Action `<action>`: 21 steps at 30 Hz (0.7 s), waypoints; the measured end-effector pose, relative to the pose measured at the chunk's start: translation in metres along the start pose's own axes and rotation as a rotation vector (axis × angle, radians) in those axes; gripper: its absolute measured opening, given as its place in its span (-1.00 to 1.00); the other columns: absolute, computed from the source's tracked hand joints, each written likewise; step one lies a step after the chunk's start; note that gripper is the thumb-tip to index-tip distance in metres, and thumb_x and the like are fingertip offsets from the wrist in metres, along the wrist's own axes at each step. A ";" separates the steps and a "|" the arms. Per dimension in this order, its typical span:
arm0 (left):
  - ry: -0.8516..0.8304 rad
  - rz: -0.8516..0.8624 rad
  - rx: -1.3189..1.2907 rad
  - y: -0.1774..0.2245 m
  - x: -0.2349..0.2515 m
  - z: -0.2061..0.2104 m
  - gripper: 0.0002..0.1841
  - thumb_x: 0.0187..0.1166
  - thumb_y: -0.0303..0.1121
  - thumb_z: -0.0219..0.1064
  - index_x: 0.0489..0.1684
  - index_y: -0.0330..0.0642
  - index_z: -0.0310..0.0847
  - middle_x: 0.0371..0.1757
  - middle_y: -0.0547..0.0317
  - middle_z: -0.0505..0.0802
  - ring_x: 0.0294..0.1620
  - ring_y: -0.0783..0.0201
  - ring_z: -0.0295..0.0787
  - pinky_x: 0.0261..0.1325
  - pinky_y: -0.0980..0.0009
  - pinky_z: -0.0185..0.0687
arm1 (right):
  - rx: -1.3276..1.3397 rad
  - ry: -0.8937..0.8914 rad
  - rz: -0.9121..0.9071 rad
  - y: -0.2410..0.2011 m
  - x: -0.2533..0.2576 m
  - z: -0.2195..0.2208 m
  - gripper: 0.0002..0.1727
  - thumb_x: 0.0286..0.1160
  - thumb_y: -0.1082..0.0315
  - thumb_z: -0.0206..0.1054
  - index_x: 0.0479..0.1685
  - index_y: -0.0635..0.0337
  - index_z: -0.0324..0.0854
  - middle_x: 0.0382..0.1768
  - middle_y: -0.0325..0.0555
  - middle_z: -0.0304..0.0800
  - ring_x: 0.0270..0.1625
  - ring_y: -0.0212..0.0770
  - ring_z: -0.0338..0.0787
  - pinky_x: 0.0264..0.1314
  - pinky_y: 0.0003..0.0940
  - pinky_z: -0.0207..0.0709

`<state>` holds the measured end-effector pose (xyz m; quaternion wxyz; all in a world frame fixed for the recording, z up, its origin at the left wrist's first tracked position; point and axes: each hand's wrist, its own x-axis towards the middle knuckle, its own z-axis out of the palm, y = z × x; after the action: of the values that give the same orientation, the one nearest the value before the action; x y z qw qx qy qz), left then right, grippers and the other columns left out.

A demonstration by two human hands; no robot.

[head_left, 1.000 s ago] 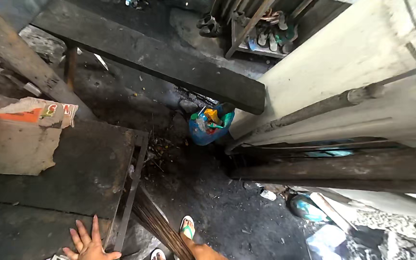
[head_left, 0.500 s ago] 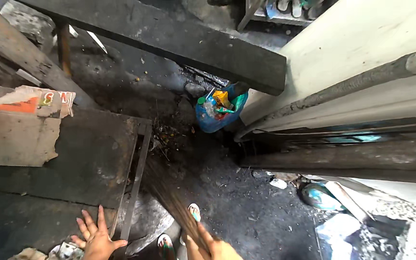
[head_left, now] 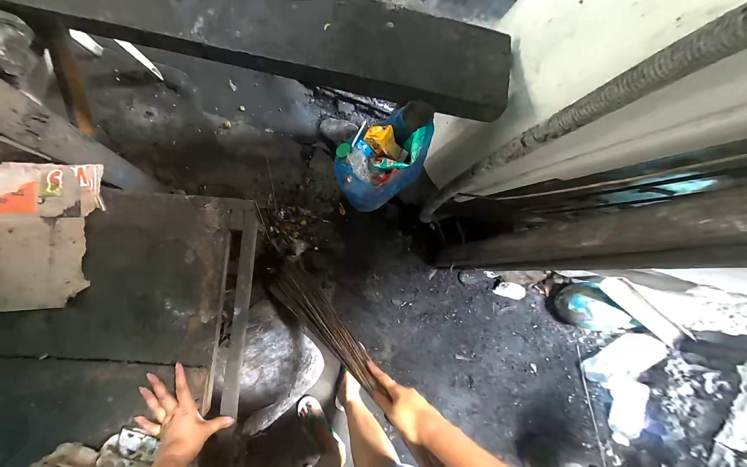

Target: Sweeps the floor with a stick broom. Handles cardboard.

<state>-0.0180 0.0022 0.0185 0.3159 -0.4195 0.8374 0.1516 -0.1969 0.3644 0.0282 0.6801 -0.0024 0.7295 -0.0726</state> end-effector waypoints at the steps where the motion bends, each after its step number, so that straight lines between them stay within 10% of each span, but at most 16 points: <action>1: -0.011 -0.006 0.002 0.002 0.001 0.000 0.74 -0.44 0.11 0.92 0.96 -0.07 -0.44 0.83 -0.43 -0.61 0.82 -0.51 -0.85 0.63 -0.62 -0.74 | -0.002 0.001 0.004 0.004 -0.016 0.011 -0.24 0.84 -0.11 -0.02 0.93 -0.60 -0.34 0.30 0.32 0.75 0.31 0.35 0.76 0.41 0.38 0.51; 6: -0.016 -0.032 0.022 0.000 -0.001 -0.002 0.73 -0.43 0.10 0.92 0.96 -0.06 -0.45 0.83 -0.40 -0.62 0.83 -0.48 -0.85 0.64 -0.60 -0.74 | -0.101 -0.046 -0.149 -0.018 -0.058 0.036 -0.29 0.85 -0.05 -0.02 0.93 -0.56 -0.20 0.39 0.40 0.66 0.29 0.43 0.75 0.33 0.39 0.56; 13: 0.106 0.068 -0.007 -0.009 -0.001 0.005 0.76 -0.55 0.04 0.93 0.95 -0.18 -0.37 0.83 -0.53 -0.53 0.81 -0.63 -0.74 0.59 -0.71 -0.58 | -0.240 -0.023 -0.270 -0.088 0.028 -0.023 -0.39 0.88 -0.04 -0.10 0.86 -0.78 -0.10 0.52 0.37 0.53 0.44 0.46 0.62 0.39 0.50 0.45; 21: 0.119 0.081 0.004 -0.013 0.003 0.005 0.77 -0.61 0.04 0.92 0.93 -0.23 -0.34 0.82 -0.54 -0.53 0.80 -0.66 -0.74 0.58 -0.72 -0.54 | 0.279 -0.091 -0.167 -0.024 -0.011 0.042 -0.32 0.85 -0.10 -0.06 0.93 -0.49 -0.13 0.54 0.23 0.58 0.49 0.30 0.65 0.54 0.35 0.42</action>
<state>-0.0065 -0.0047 0.0128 0.2602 -0.3929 0.8713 0.1372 -0.1562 0.3371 0.0388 0.6976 0.0282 0.6783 -0.2291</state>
